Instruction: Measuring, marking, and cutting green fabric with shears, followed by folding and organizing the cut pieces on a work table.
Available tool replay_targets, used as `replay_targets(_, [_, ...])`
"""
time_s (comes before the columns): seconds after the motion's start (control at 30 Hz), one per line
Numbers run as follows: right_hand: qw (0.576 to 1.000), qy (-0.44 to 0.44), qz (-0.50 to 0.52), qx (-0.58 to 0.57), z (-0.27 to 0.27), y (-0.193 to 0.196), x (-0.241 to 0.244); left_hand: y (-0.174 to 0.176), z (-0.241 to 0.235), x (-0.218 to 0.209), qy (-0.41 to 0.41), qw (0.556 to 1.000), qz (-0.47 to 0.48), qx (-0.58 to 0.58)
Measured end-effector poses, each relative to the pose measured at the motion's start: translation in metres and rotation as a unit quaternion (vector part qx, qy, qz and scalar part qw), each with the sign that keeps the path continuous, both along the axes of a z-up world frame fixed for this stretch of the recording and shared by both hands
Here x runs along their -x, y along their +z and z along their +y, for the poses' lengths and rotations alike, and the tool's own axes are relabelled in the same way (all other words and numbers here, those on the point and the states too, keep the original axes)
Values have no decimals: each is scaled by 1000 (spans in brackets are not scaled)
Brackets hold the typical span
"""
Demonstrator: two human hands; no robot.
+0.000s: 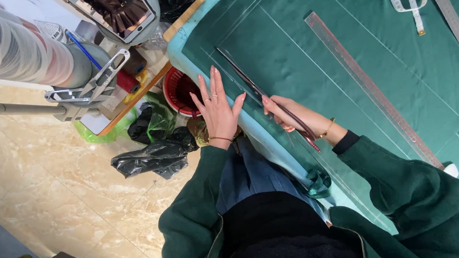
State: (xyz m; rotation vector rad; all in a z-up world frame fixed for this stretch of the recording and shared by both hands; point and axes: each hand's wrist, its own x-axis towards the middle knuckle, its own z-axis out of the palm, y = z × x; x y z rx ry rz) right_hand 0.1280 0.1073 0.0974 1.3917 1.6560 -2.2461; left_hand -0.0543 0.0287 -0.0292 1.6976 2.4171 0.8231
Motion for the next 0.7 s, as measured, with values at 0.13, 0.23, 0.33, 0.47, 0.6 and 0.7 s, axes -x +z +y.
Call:
replay_targets(0.13, [1000,20,4,-12,9,3,3,-2,0,0,-2,1000,-5,-2])
replay_targets(0.23, [1000,24,5,-14,14,3,6,-2,1,0,-4,1000,-10,-2])
replay_targets(0.33, [999,38,-9,-29,19,1,9,0,0,1,-2,1000,1,1])
replay_targets(0.47, [998,42,-14,-39,24,-4,9,0,0,0,-5,1000,2,4])
replay_targets(0.6, [998,50,-26,-42,25,6,15,3,-1,0,-7,1000,6,12])
replay_targets(0.7, [998,50,-23,-35,32,5,25,-2,1,0,0,1000,-3,-7])
